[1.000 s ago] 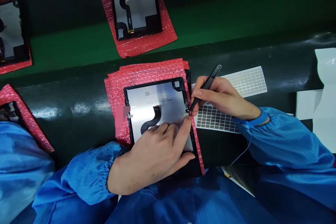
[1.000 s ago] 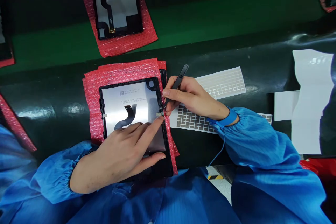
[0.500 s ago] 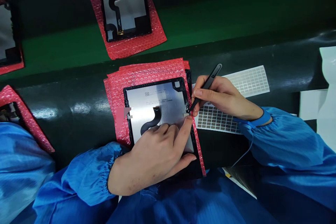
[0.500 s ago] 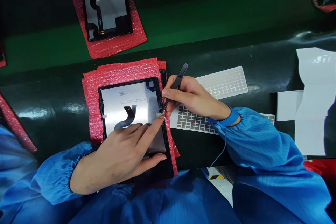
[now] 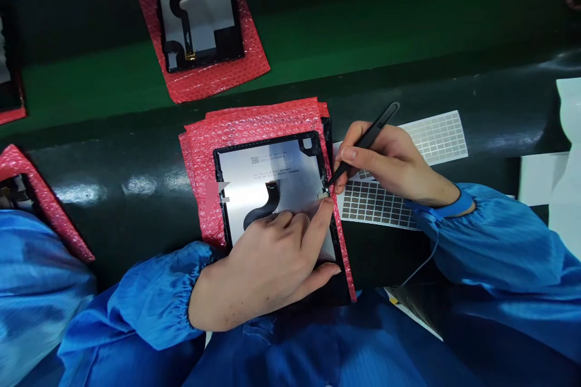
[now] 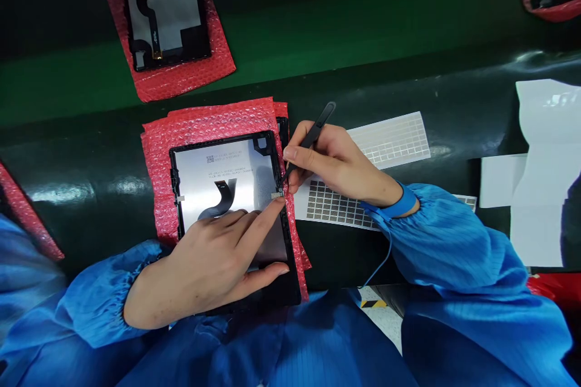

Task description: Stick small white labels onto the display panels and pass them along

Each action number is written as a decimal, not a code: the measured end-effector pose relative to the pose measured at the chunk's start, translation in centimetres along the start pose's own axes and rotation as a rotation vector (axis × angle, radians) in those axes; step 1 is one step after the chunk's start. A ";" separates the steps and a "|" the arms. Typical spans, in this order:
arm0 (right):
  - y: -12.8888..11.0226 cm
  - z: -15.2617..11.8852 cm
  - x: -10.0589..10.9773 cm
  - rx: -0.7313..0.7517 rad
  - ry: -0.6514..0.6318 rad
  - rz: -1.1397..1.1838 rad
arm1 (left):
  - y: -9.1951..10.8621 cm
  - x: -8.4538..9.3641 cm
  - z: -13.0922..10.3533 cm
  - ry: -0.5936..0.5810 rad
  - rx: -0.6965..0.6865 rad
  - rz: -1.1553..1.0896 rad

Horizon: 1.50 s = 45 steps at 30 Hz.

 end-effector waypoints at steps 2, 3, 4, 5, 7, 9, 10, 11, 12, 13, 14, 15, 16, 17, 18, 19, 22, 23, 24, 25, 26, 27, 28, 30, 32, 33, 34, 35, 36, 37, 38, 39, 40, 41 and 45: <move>-0.9 -0.2 0.5 0.056 0.020 0.014 | -0.2 0.0 0.0 0.010 0.013 -0.024; -1.6 -0.4 0.8 0.086 0.035 0.014 | -0.3 0.1 0.1 0.019 0.025 -0.033; -2.2 -0.7 1.2 0.114 0.062 0.011 | -0.3 0.1 0.1 0.029 0.039 -0.039; -3.0 -1.1 1.6 0.144 0.099 0.007 | -0.4 0.2 0.2 0.032 0.052 -0.040; -4.2 -2.2 2.6 0.190 0.190 0.000 | -0.3 0.5 0.1 0.035 0.052 -0.037; -4.8 -3.5 3.7 0.228 0.274 0.013 | -0.3 1.3 -0.5 0.043 0.040 -0.057; -4.8 -4.1 4.2 0.252 0.305 0.026 | -0.6 1.9 -1.1 0.061 0.053 -0.078; -4.5 -4.7 4.7 0.264 0.333 0.038 | -1.3 2.6 -2.0 0.090 0.091 -0.096; -4.0 -5.3 5.4 0.269 0.359 0.049 | -2.5 3.4 -3.1 0.123 0.167 -0.103; -3.4 -5.7 6.0 0.267 0.381 0.061 | -4.1 3.9 -4.6 0.144 0.279 -0.096; -2.6 -6.1 6.7 0.261 0.402 0.072 | -5.8 4.1 -6.3 0.150 0.415 -0.079; -1.6 -6.2 7.3 0.237 0.416 0.077 | -7.5 4.0 -8.2 0.136 0.556 -0.065; -0.7 -6.3 7.8 0.208 0.419 0.078 | -9.0 3.4 -9.9 0.107 0.678 -0.075; -0.2 -6.3 8.4 0.214 0.437 0.083 | -10.0 2.6 -11.3 0.078 0.767 -0.129; 0.3 -6.3 8.8 0.199 0.451 0.084 | -10.5 1.6 -12.3 0.063 0.818 -0.224; 0.7 -6.2 9.1 0.191 0.466 0.084 | -10.7 0.7 -12.7 0.076 0.830 -0.340; 1.2 -5.8 9.7 0.165 0.498 0.077 | -10.2 -0.5 -12.4 0.207 0.772 -0.584; 1.2 -5.7 9.7 0.160 0.503 0.074 | -10.1 -0.6 -12.2 0.248 0.757 -0.604; 1.2 -5.6 9.7 0.153 0.507 0.071 | -10.0 -0.6 -12.1 0.285 0.751 -0.615; 1.2 -5.6 9.6 0.139 0.511 0.067 | -10.1 -0.6 -12.0 0.332 0.755 -0.638; 1.2 -5.6 9.6 0.126 0.521 0.062 | -10.3 -0.5 -12.1 0.399 0.766 -0.683; 1.3 -5.6 9.6 0.109 0.531 0.055 | -10.7 -0.5 -12.4 0.480 0.779 -0.752; 1.3 -5.7 9.6 0.092 0.540 0.047 | -11.0 -0.5 -12.7 0.560 0.791 -0.831; 1.3 -5.8 9.5 0.074 0.562 0.031 | -11.6 -1.0 -13.2 0.624 0.813 -0.945; 1.3 -5.9 9.5 0.057 0.578 0.019 | -11.6 -2.0 -13.1 0.499 0.838 -0.930; 1.4 -5.9 9.5 0.046 0.585 0.011 | -11.3 -2.5 -13.0 0.413 0.844 -0.893; 1.5 -5.9 9.6 0.039 0.593 0.003 | -11.0 -2.7 -12.9 0.347 0.836 -0.860; 1.6 -5.9 9.7 0.029 0.594 -0.006 | -10.5 -2.6 -12.6 0.309 0.814 -0.833; 1.7 -5.9 9.8 0.023 0.593 -0.017 | -10.1 -2.3 -12.3 0.303 0.783 -0.804; 1.8 -5.9 9.9 0.020 0.589 -0.027 | -9.7 -1.6 -12.0 0.320 0.753 -0.757; 1.9 -5.9 9.9 0.017 0.584 -0.035 | -9.5 -0.8 -11.7 0.346 0.732 -0.685; 1.9 -5.9 10.0 0.016 0.582 -0.039 | -9.6 0.2 -11.5 0.378 0.727 -0.594; 2.0 -5.9 10.1 0.013 0.579 -0.042 | -9.8 1.2 -11.5 0.414 0.734 -0.505; 2.1 -5.9 10.2 0.012 0.579 -0.043 | -10.4 2.2 -11.4 0.457 0.743 -0.435; 2.4 -5.9 10.3 0.002 0.566 -0.040 | -14.9 5.1 -9.8 0.684 0.670 -0.502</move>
Point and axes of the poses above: each hand's wrist, its own z-axis towards the middle knuckle, its own x-axis out of the back of the hand, y = z × x, the point moved 10 cm from there along z, towards the middle knuckle, and after that the axes turned 6 degrees about -x, right-handed, at the moved point
